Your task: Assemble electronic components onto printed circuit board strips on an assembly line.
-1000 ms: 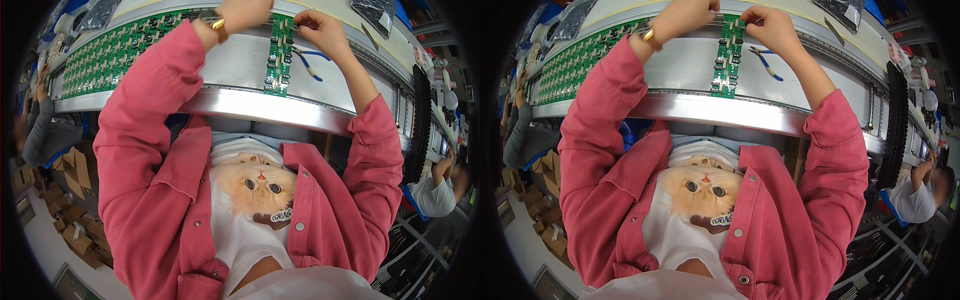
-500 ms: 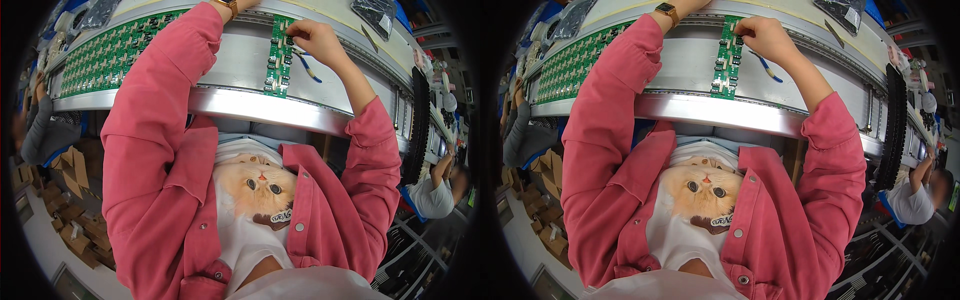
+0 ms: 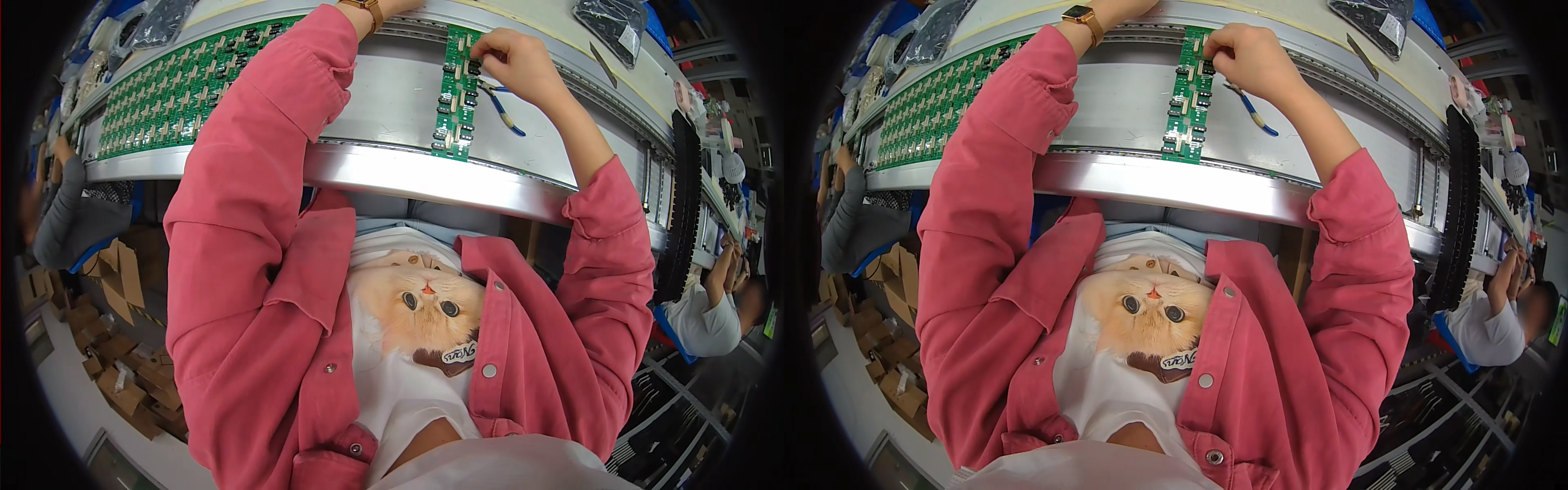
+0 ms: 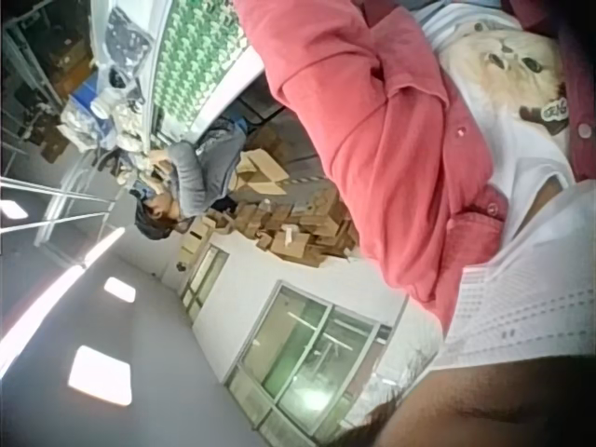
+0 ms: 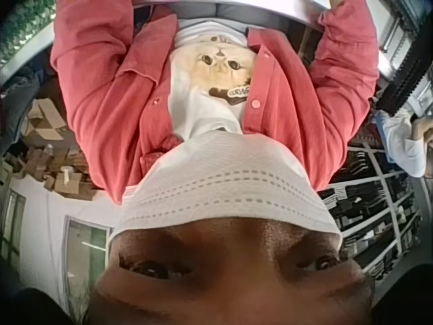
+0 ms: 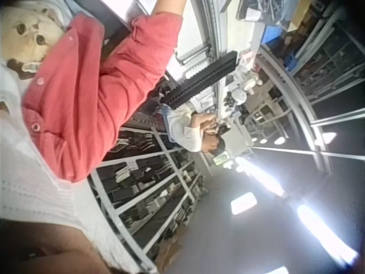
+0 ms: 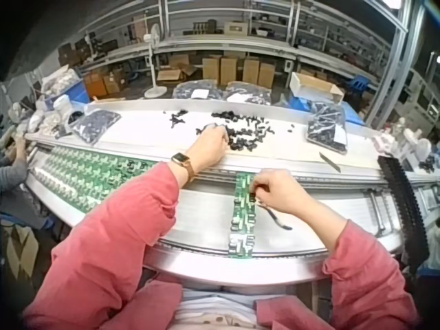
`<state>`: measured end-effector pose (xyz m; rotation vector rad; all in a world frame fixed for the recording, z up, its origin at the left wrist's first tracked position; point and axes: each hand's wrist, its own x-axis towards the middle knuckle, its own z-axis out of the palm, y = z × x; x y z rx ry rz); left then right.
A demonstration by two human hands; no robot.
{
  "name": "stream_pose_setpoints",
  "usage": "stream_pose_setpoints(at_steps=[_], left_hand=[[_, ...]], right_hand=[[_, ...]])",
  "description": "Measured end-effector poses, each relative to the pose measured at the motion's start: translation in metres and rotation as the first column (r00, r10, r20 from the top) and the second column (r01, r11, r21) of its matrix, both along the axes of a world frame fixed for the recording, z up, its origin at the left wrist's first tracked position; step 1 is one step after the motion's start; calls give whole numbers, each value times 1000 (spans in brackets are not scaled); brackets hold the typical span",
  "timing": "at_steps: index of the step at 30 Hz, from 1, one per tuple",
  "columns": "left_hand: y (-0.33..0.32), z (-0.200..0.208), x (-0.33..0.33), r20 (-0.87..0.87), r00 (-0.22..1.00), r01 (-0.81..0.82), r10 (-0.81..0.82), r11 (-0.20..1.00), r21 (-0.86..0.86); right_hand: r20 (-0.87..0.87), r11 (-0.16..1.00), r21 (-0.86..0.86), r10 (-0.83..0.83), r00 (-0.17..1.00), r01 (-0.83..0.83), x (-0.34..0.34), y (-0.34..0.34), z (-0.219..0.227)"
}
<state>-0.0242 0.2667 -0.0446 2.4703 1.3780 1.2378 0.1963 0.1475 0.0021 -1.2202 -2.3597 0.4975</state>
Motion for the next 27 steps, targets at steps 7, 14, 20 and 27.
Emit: stream_pose_setpoints(at_steps=[7, 14, 20, 27], left_hand=[[-14, 25, -6, 236, 967, 148, -101, 970, -193], [-18, 29, -1, -184, 979, -134, 90, 960, -244], [-7, 16, -1, -205, 978, 8, -26, 996, -89], [-7, 20, -12, -175, 981, 81, -85, 996, -27]], right_hand=[[-38, 992, 100, -73, 997, 77, -4, 7, -1], [25, 956, 248, -166, 986, 155, -11, 47, -7], [190, 921, 206, -370, 909, 331, -27, 89, -14], [276, 902, 146, -433, 858, 407, -47, 97, -7]])
